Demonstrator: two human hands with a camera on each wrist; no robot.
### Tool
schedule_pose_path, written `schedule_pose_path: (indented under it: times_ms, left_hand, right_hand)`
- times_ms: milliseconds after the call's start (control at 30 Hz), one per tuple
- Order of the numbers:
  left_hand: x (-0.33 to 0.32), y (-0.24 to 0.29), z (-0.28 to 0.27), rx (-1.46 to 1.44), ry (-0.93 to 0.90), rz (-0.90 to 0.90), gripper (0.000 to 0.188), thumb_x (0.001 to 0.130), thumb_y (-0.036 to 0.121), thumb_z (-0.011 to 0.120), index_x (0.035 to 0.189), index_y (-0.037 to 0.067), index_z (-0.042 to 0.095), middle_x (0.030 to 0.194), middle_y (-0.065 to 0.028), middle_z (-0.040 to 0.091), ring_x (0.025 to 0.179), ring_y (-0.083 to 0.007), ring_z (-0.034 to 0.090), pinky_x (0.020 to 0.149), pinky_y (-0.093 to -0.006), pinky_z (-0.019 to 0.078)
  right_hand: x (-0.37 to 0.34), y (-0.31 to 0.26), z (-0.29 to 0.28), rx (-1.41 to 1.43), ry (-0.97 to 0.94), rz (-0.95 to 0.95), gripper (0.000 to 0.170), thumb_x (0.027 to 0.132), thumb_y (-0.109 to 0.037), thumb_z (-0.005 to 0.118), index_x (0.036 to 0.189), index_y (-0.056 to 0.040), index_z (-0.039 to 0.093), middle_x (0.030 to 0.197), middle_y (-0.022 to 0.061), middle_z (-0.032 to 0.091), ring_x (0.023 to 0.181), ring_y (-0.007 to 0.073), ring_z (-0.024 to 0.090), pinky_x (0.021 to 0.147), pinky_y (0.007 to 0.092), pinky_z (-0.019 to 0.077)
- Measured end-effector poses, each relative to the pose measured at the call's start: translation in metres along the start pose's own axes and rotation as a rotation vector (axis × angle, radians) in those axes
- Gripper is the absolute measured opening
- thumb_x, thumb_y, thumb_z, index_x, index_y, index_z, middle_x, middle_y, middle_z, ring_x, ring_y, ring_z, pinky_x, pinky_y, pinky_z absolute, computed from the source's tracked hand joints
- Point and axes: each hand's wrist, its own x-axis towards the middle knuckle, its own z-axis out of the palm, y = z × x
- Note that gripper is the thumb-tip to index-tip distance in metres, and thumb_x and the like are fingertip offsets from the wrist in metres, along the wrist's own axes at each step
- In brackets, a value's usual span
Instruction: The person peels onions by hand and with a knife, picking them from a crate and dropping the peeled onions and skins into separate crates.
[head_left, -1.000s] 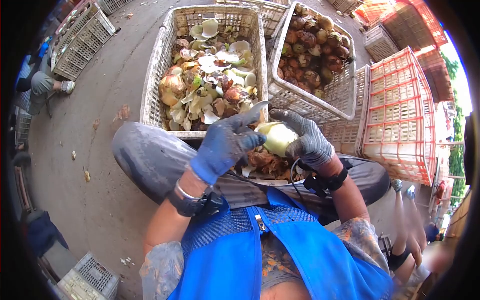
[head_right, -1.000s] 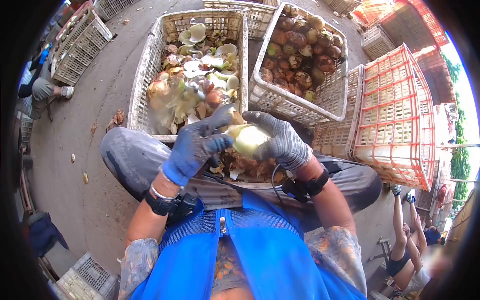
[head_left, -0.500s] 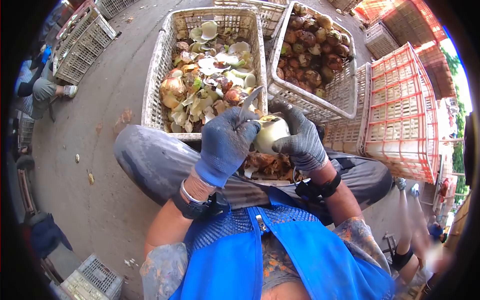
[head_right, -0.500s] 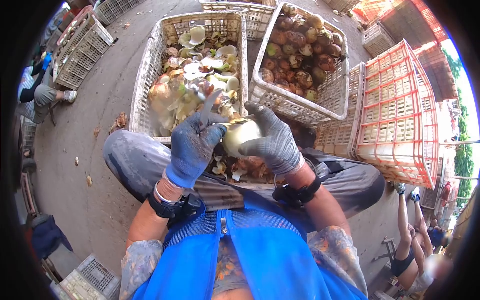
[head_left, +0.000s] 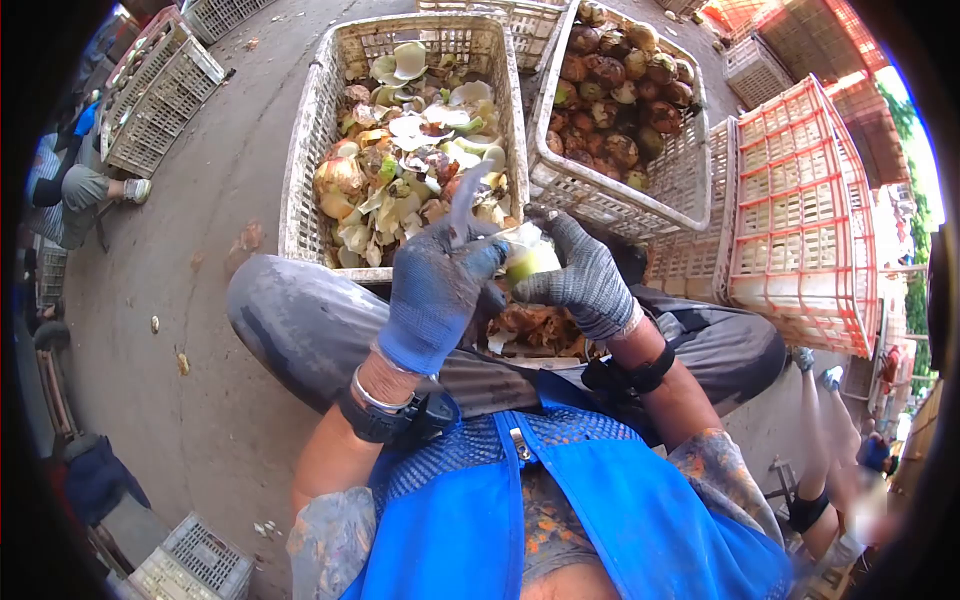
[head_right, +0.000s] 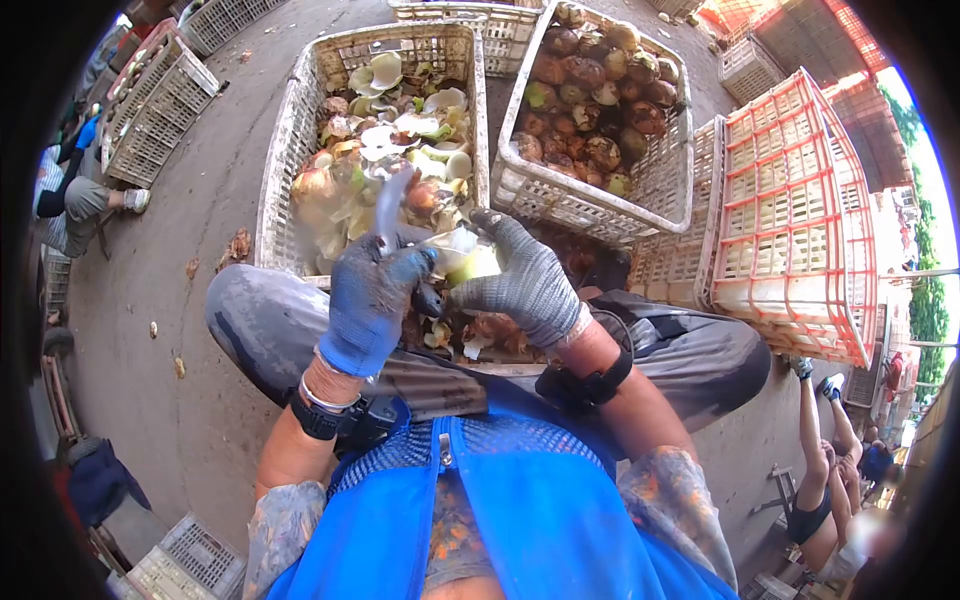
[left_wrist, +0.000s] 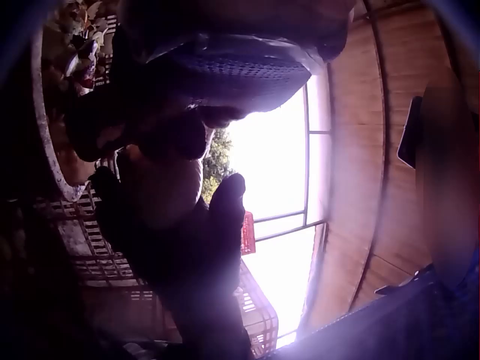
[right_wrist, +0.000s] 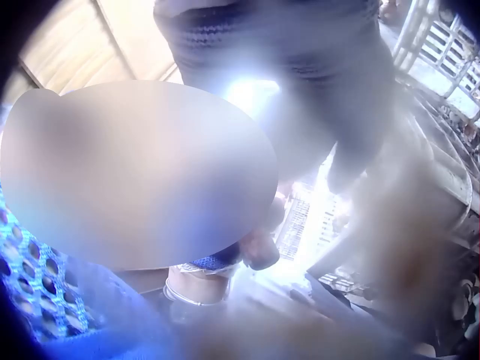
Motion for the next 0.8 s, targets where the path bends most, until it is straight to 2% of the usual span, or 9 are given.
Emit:
schedule_pose_path:
  times_ms: [233,300,367,433,500,567,633,700,800]
  left_hand:
    - [0.026,-0.005,-0.027,-0.245,0.088,-0.127,0.018,0.096,0.012,0.067,0.103,-0.004,0.069,0.077,-0.0060,0.070,0.053,-0.0107,0.065,0.049,-0.0253,0.0528]
    - [0.039,-0.015,-0.035,0.011,0.105,0.020,0.020,0.094,0.012,0.069,0.108,-0.002,0.070,0.080,-0.0104,0.073,0.059,-0.0171,0.070,0.054,-0.0300,0.0560]
    - [0.049,-0.039,-0.037,0.823,0.204,0.695,0.026,0.090,0.009,0.070,0.115,0.002,0.071,0.089,-0.0168,0.075,0.072,-0.0262,0.073,0.063,-0.0358,0.0588]
    - [0.038,-0.044,-0.025,0.780,0.140,0.524,0.039,0.084,0.007,0.071,0.122,0.006,0.072,0.091,-0.0180,0.073,0.078,-0.0323,0.072,0.067,-0.0407,0.0579]
    - [0.028,-0.028,-0.022,0.696,0.130,0.819,0.049,0.079,0.006,0.071,0.128,0.008,0.070,0.082,-0.0135,0.070,0.069,-0.0310,0.069,0.061,-0.0423,0.0550]
    - [0.008,-0.006,-0.025,0.837,0.012,0.712,0.052,0.079,0.008,0.070,0.131,0.009,0.069,0.071,-0.0094,0.062,0.062,-0.0287,0.064,0.056,-0.0433,0.0510]
    - [0.000,0.004,-0.025,1.110,-0.124,0.631,0.055,0.083,0.001,0.066,0.136,0.013,0.068,0.084,-0.0115,0.069,0.067,-0.0286,0.068,0.059,-0.0389,0.0547]
    - [0.000,-0.004,-0.023,1.068,-0.080,0.694,0.052,0.085,0.006,0.063,0.136,0.014,0.067,0.070,-0.0078,0.059,0.056,-0.0260,0.059,0.052,-0.0399,0.0481]
    - [-0.012,-0.003,-0.013,1.213,-0.085,0.461,0.050,0.085,0.008,0.063,0.135,0.013,0.067,0.070,-0.0098,0.063,0.061,-0.0279,0.064,0.056,-0.0405,0.0516]
  right_hand:
    - [-0.001,-0.002,-0.007,-0.062,-0.014,-0.073,0.098,0.066,-0.020,0.092,0.149,0.0025,0.046,0.131,0.0126,0.064,0.120,0.0195,0.059,0.106,0.0332,0.0463]
    - [0.000,-0.003,-0.007,-0.045,-0.024,-0.079,0.097,0.065,-0.019,0.091,0.150,0.0014,0.047,0.129,0.0114,0.066,0.118,0.0195,0.060,0.106,0.0332,0.0466]
    - [0.002,-0.005,-0.004,0.171,0.015,-0.100,0.093,0.067,-0.019,0.087,0.150,0.0010,0.048,0.126,0.0106,0.067,0.115,0.0190,0.062,0.104,0.0326,0.0476]
    - [0.003,-0.003,-0.010,0.206,0.011,-0.054,0.092,0.068,-0.019,0.086,0.149,0.0017,0.048,0.126,0.0106,0.066,0.115,0.0188,0.061,0.103,0.0324,0.0477]
    - [0.004,-0.002,-0.014,0.243,0.009,-0.007,0.091,0.068,-0.020,0.085,0.149,0.0025,0.049,0.126,0.0106,0.066,0.114,0.0185,0.061,0.103,0.0321,0.0478]
    - [0.004,-0.003,-0.015,0.233,0.024,-0.045,0.090,0.068,-0.020,0.083,0.148,0.0032,0.049,0.125,0.0116,0.066,0.113,0.0183,0.061,0.102,0.0315,0.0478]
    - [0.004,-0.005,-0.016,0.179,0.013,-0.029,0.090,0.069,-0.020,0.084,0.148,0.0036,0.048,0.124,0.0116,0.067,0.113,0.0176,0.061,0.102,0.0312,0.0477]
    - [0.007,-0.006,-0.015,0.127,0.001,-0.018,0.090,0.069,-0.020,0.084,0.148,0.0039,0.048,0.122,0.0116,0.067,0.113,0.0170,0.061,0.102,0.0309,0.0476]
    - [0.007,-0.002,-0.007,-0.163,0.014,-0.128,0.090,0.070,-0.020,0.084,0.149,0.0022,0.046,0.120,0.0149,0.068,0.111,0.0206,0.065,0.100,0.0330,0.0498]
